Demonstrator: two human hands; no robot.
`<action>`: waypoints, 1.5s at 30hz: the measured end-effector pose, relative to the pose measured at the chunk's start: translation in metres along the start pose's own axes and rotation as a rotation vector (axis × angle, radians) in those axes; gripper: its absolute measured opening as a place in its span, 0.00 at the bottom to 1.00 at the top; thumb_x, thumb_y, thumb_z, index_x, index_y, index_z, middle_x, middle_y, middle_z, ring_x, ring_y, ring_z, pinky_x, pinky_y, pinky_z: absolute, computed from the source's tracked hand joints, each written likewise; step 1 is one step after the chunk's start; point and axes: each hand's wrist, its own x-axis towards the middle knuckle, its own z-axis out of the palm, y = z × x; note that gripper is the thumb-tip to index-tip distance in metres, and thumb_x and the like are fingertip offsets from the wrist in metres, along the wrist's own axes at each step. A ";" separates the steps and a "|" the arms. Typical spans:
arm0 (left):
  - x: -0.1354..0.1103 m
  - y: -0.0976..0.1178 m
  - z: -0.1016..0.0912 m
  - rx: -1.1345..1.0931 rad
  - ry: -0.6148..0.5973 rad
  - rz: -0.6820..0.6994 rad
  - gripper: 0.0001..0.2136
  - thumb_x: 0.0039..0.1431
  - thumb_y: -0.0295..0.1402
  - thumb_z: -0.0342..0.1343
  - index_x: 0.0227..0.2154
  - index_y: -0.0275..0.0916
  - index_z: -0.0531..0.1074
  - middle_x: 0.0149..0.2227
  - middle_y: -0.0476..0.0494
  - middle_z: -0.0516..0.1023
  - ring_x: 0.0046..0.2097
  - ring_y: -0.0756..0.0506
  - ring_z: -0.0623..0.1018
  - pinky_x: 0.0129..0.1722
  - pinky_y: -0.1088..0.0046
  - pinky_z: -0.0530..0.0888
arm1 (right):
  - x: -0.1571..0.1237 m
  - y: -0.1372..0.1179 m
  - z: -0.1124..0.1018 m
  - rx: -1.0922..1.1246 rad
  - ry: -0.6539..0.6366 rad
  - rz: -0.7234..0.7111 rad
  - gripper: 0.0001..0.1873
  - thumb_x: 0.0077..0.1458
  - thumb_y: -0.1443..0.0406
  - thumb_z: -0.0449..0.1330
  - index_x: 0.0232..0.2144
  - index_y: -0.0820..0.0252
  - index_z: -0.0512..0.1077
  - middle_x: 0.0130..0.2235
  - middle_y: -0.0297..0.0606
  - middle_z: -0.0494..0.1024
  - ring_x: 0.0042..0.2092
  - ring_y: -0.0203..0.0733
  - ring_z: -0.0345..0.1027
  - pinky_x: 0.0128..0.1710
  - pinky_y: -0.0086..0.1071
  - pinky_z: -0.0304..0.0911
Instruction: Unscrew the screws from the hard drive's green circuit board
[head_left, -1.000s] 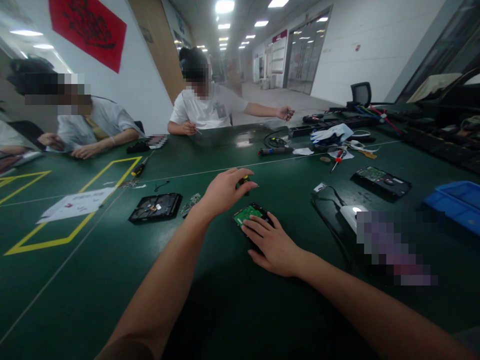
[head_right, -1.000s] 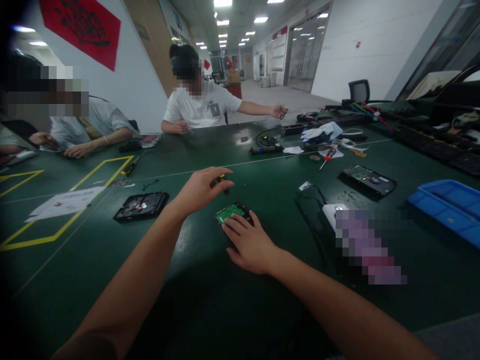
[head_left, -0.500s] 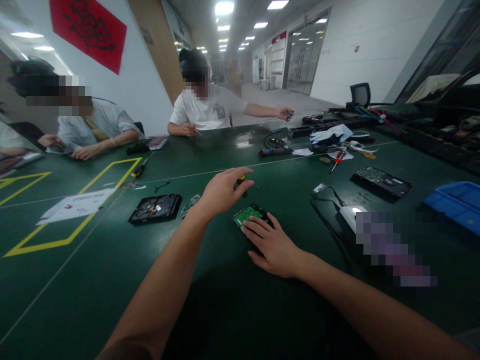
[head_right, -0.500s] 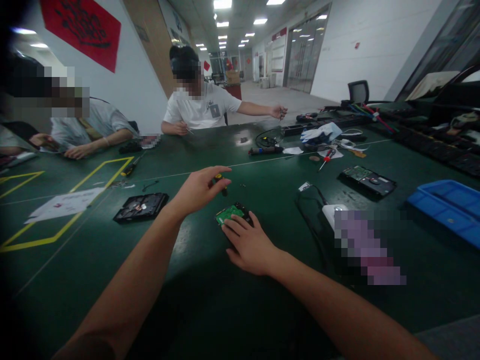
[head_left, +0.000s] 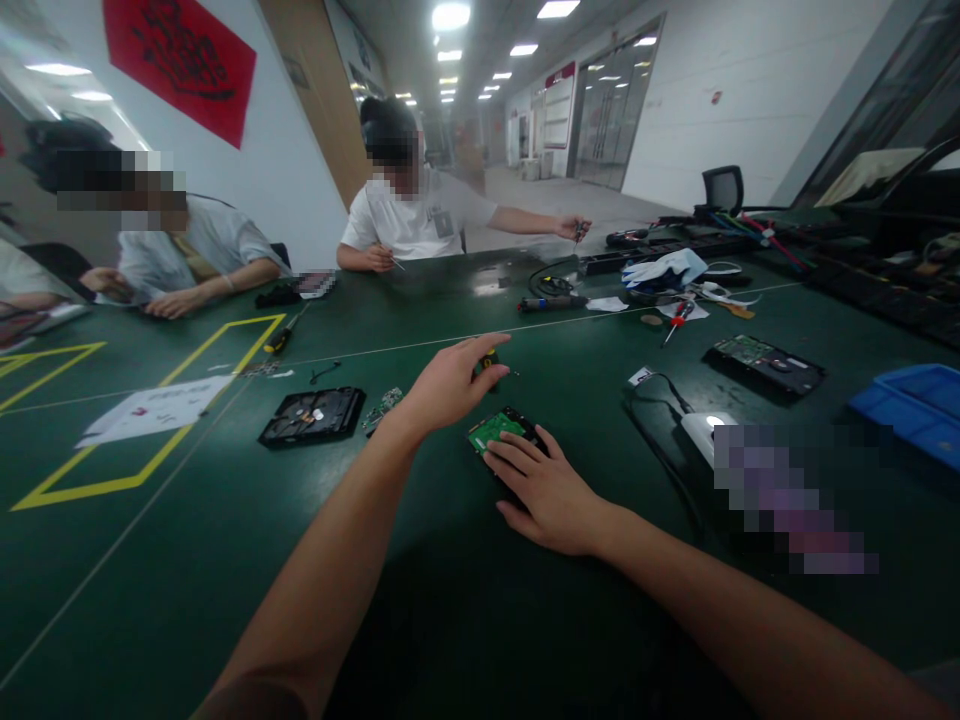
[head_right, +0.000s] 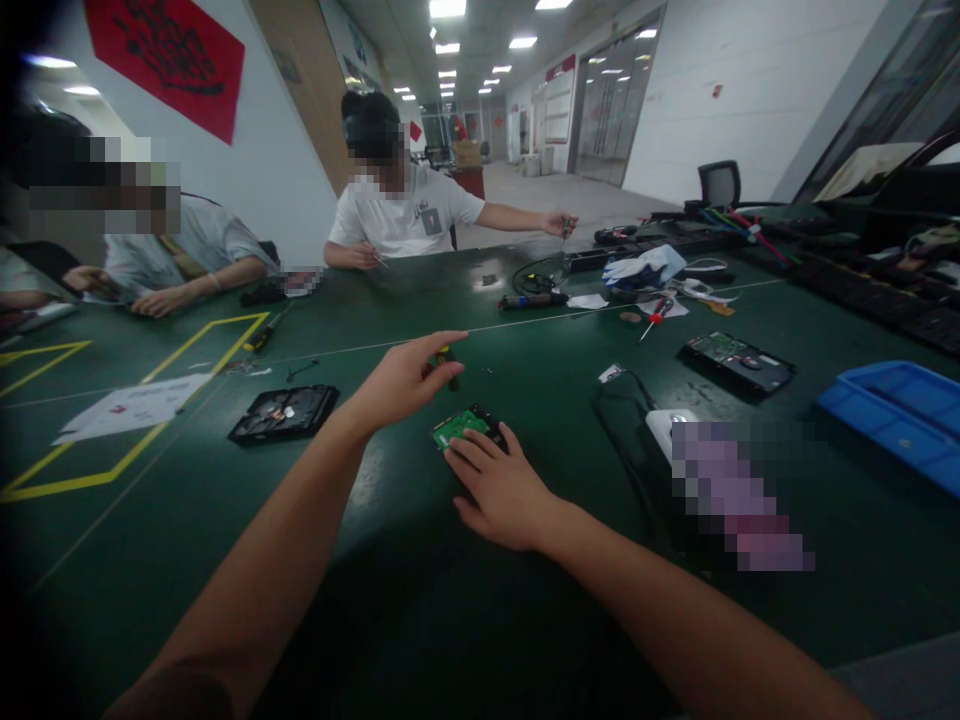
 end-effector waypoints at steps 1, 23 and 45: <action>0.001 0.001 0.000 0.037 0.021 0.004 0.20 0.69 0.39 0.58 0.60 0.41 0.73 0.44 0.41 0.82 0.37 0.46 0.80 0.43 0.67 0.76 | 0.000 0.000 0.000 -0.002 -0.001 0.000 0.32 0.69 0.53 0.53 0.71 0.54 0.59 0.72 0.45 0.60 0.74 0.55 0.45 0.73 0.61 0.32; -0.001 0.002 -0.001 -0.188 -0.031 -0.066 0.11 0.67 0.38 0.60 0.49 0.41 0.75 0.32 0.50 0.81 0.23 0.53 0.75 0.26 0.77 0.71 | 0.000 -0.001 -0.001 -0.005 0.011 0.010 0.32 0.69 0.53 0.53 0.71 0.53 0.59 0.72 0.44 0.61 0.74 0.55 0.46 0.72 0.61 0.34; 0.001 -0.002 -0.011 -0.189 0.058 -0.035 0.13 0.72 0.37 0.55 0.50 0.40 0.80 0.42 0.41 0.78 0.36 0.49 0.77 0.38 0.71 0.76 | 0.002 0.001 -0.005 0.058 -0.035 0.025 0.33 0.70 0.52 0.53 0.72 0.54 0.57 0.73 0.43 0.59 0.75 0.54 0.44 0.73 0.60 0.28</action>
